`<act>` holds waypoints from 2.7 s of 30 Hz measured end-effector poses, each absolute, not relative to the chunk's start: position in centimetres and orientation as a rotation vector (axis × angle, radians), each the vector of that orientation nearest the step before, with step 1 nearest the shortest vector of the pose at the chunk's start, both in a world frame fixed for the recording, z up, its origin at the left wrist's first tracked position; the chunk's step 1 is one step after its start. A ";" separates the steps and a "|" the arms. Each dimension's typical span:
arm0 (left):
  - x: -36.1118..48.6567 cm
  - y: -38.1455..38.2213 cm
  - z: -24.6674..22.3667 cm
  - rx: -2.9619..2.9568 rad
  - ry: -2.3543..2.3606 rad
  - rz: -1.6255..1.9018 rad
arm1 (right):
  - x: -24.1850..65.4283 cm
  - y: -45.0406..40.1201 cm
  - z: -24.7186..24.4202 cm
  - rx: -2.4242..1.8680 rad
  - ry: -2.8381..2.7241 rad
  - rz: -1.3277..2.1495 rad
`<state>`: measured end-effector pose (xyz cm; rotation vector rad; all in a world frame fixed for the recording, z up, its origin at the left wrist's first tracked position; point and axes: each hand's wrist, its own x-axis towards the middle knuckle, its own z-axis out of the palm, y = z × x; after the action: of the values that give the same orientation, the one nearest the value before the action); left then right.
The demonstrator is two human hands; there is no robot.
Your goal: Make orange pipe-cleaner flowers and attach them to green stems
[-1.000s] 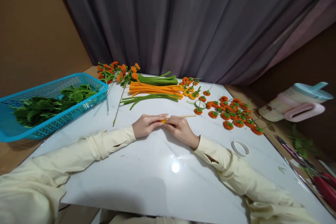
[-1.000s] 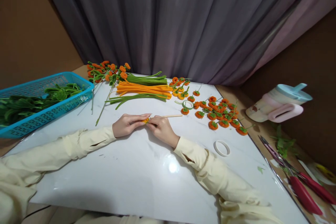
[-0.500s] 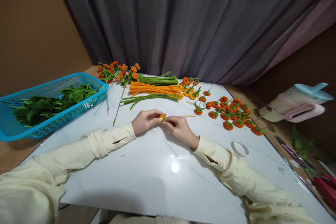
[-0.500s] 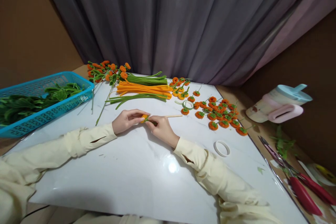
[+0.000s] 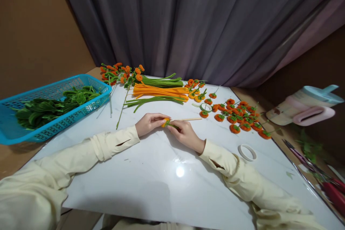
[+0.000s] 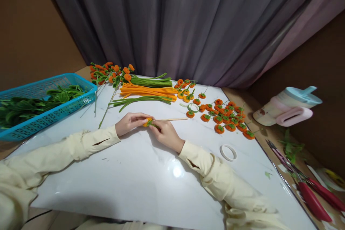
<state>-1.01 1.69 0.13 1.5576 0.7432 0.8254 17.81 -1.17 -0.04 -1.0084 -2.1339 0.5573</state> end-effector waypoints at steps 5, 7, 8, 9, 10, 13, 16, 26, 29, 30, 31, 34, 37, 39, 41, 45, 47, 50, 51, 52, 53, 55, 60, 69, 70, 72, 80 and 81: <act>-0.6 1.8 -0.4 1.566 0.791 0.856 | 17.7 -1.2 -0.2 -1.036 -2.151 0.452; -0.5 1.8 -0.7 1.593 0.826 0.889 | 17.8 -1.3 -0.3 -1.057 -2.173 0.385; -0.5 1.8 -0.9 1.611 0.835 0.907 | 17.9 -1.4 -0.4 -1.062 -2.192 0.331; -0.5 1.8 -0.9 1.631 0.839 0.924 | 17.9 -1.4 -0.4 -1.060 -2.218 0.263; -0.5 1.7 -1.0 1.656 0.838 0.940 | 18.0 -1.4 -0.4 -1.052 -2.248 0.187; -0.6 1.5 -0.8 1.760 0.824 0.958 | 18.2 -1.5 -0.4 -0.989 -2.317 -0.023; -0.6 1.3 -0.6 1.869 0.826 0.961 | 18.3 -1.5 -0.4 -0.920 -2.348 -0.163; -0.7 0.8 -0.3 2.165 0.934 0.996 | 18.5 -1.5 -1.2 -0.854 -2.466 -0.410; -0.8 0.6 -0.3 2.213 0.951 0.995 | 18.3 -1.5 -1.2 -0.796 -2.477 -0.511; -0.8 0.6 -0.3 2.230 0.957 0.991 | 18.3 -1.6 -1.1 -0.778 -2.474 -0.541; -0.8 0.5 -0.3 2.249 0.963 0.987 | 18.2 -1.6 -1.1 -0.765 -2.469 -0.566; -0.8 0.4 -0.3 2.306 0.973 0.982 | 18.0 -1.7 -1.0 -0.754 -2.462 -0.611; -0.8 0.4 -0.4 2.350 0.963 0.983 | 18.1 -1.8 -1.0 -0.752 -2.457 -0.642; -0.9 0.3 -0.5 2.374 0.945 0.986 | 18.1 -1.8 -1.1 -0.756 -2.463 -0.649; -0.9 0.3 -0.6 2.391 0.918 0.998 | 18.1 -1.8 -1.1 -0.763 -2.481 -0.641; -0.9 0.3 -0.8 2.407 0.881 1.004 | 18.1 -1.8 -1.2 -0.774 -2.499 -0.564; -0.9 0.4 -0.8 2.414 0.895 1.005 | 18.2 -1.7 -1.2 -0.802 -2.480 -0.491; -0.9 0.3 -0.8 2.398 0.959 1.020 | 18.2 -1.7 -1.0 -0.903 -2.447 -0.356; -0.9 0.3 -0.8 2.390 0.974 1.024 | 18.1 -1.7 -0.9 -0.946 -2.440 -0.309; -0.9 0.3 -0.8 2.386 0.978 1.027 | 18.1 -1.7 -0.8 -0.984 -2.437 -0.267; -0.9 0.3 -0.8 2.386 0.970 1.031 | 18.1 -1.7 -0.7 -1.013 -2.438 -0.232; -0.9 0.4 -0.8 2.400 0.930 1.036 | 18.0 -1.8 -0.6 -1.037 -2.450 -0.194; -1.0 0.5 -1.1 2.478 0.825 1.044 | 18.1 -1.7 -0.9 -1.006 -2.491 -0.192; -0.7 0.1 -1.1 2.646 0.650 1.081 | 18.4 -1.5 -1.6 -0.912 -2.436 -0.150; -0.6 0.1 -1.1 2.670 0.633 1.094 | 18.4 -1.4 -1.7 -0.918 -2.434 -0.140; -0.5 0.2 -1.2 2.717 0.616 1.117 | 18.4 -1.4 -1.7 -0.943 -2.437 -0.100; -1.0 0.6 -1.5 2.687 0.848 1.079 | 17.9 -1.4 -0.9 -1.092 -2.277 0.258; -1.0 0.6 -1.5 2.674 0.858 1.079 | 17.9 -1.4 -0.8 -1.101 -2.267 0.304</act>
<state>-1.01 0.61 -1.54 2.6743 0.8576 1.0792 17.90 -1.44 -0.78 -1.1011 -2.2668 0.3043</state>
